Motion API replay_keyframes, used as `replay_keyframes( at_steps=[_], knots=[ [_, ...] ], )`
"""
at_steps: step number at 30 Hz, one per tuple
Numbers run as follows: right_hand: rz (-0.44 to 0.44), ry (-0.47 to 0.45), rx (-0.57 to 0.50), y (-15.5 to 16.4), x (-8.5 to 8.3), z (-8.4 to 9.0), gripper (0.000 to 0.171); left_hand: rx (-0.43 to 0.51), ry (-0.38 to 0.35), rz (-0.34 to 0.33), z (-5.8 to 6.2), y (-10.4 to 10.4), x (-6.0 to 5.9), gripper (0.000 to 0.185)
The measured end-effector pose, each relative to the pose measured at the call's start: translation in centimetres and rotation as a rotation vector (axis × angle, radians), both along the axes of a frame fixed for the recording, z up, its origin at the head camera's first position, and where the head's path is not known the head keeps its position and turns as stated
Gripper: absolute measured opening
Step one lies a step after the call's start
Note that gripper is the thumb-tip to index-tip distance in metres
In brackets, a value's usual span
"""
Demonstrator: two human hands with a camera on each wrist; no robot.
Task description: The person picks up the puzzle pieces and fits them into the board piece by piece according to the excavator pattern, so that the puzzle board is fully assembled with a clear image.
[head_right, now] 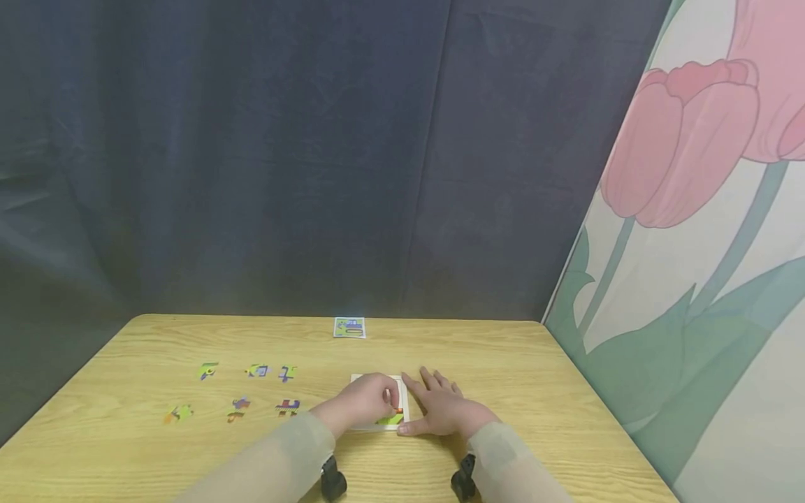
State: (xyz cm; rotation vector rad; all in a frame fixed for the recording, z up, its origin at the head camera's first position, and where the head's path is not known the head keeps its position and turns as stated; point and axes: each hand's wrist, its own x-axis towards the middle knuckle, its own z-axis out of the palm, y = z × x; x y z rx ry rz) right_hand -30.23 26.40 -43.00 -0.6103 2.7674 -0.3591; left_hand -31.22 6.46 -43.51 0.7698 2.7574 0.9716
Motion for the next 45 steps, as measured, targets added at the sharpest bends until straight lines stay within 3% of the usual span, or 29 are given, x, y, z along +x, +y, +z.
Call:
replay_keyframes(
  at_steps=[11, 18, 24, 31, 34, 39, 45],
  knots=[
    [-0.004, -0.001, 0.019, 0.1, -0.1, -0.1, 0.101, -0.048, 0.022, -0.042, 1.1, -0.6, 0.6, 0.02],
    [-0.02, 0.015, 0.029, -0.4, 0.0, -0.1, 0.098, -0.035, 0.029, -0.035, 2.6, -4.1, 1.0, 0.015],
    [-0.033, 0.007, 0.039, -0.3, 0.0, 0.1, 0.099, -0.067, 0.069, -0.01, 4.2, -9.1, 1.1, 0.017],
    [-0.039, 0.008, 0.028, -0.3, 0.1, 0.0, 0.098, -0.016, 0.063, 0.121, 5.4, -17.2, 1.6, 0.015],
    [-0.048, 0.013, 0.032, -0.4, 0.1, -0.1, 0.099, 0.017, 0.037, 0.192, 5.0, -21.6, 2.2, 0.012],
    [-0.043, 0.017, 0.027, -0.4, 0.2, -0.2, 0.099, 0.022, -0.023, 0.29, 3.1, -28.3, 3.5, 0.011],
    [-0.034, 0.024, 0.027, -0.5, 0.2, -0.1, 0.099, -0.008, -0.108, 0.39, 1.2, -32.5, 4.8, 0.026]
  ],
)
